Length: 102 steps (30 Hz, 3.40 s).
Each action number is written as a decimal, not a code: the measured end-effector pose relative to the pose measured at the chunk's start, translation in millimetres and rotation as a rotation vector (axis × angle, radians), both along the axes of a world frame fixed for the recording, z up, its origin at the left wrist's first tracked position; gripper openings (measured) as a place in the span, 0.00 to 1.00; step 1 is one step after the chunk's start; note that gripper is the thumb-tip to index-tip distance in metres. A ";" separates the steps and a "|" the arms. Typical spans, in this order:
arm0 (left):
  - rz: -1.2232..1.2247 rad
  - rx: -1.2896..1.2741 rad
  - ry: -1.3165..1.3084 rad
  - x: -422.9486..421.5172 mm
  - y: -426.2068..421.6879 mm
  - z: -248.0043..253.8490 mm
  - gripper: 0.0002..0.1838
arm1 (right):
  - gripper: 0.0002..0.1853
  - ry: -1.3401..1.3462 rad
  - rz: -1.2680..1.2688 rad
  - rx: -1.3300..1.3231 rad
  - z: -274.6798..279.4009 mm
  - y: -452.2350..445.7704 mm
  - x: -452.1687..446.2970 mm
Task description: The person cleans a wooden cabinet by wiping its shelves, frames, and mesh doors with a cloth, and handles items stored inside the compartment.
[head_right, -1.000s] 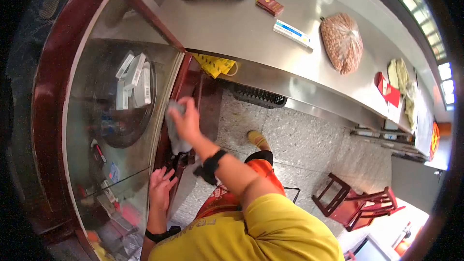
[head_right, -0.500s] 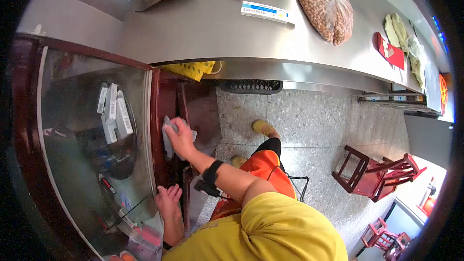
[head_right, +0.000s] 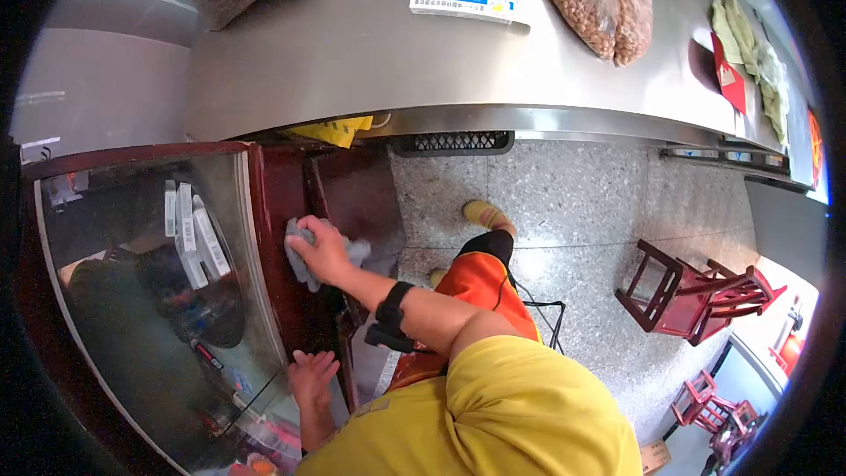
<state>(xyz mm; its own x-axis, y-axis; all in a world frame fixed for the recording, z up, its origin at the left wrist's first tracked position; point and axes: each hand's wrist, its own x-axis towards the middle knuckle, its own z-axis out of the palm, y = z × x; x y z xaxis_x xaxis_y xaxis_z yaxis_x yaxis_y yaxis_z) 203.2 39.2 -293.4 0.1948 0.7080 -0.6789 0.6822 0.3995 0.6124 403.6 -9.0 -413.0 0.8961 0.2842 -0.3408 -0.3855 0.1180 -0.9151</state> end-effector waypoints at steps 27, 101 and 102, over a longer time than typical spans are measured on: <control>-0.651 -0.195 0.258 -60.8 27.2 41.8 0.11 | 0.18 -0.262 0.542 0.201 35.4 -16.2 -181.6; 0.109 -0.233 -0.489 -428.7 57.9 -1.1 0.15 | 0.21 0.019 0.162 -0.574 43.9 49.9 -493.4; 0.112 -0.230 -0.489 -429.3 58.0 -1.9 0.15 | 0.21 0.118 0.306 -0.552 61.1 42.9 -513.0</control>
<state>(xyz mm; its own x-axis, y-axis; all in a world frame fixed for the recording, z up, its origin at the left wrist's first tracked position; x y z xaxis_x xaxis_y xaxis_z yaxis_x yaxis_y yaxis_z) -226.1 97.2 -295.3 0.4584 0.5865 -0.6677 0.2855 0.6143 0.7356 -109.4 33.8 -351.9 0.7497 0.2753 -0.6017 -0.4293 -0.4895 -0.7589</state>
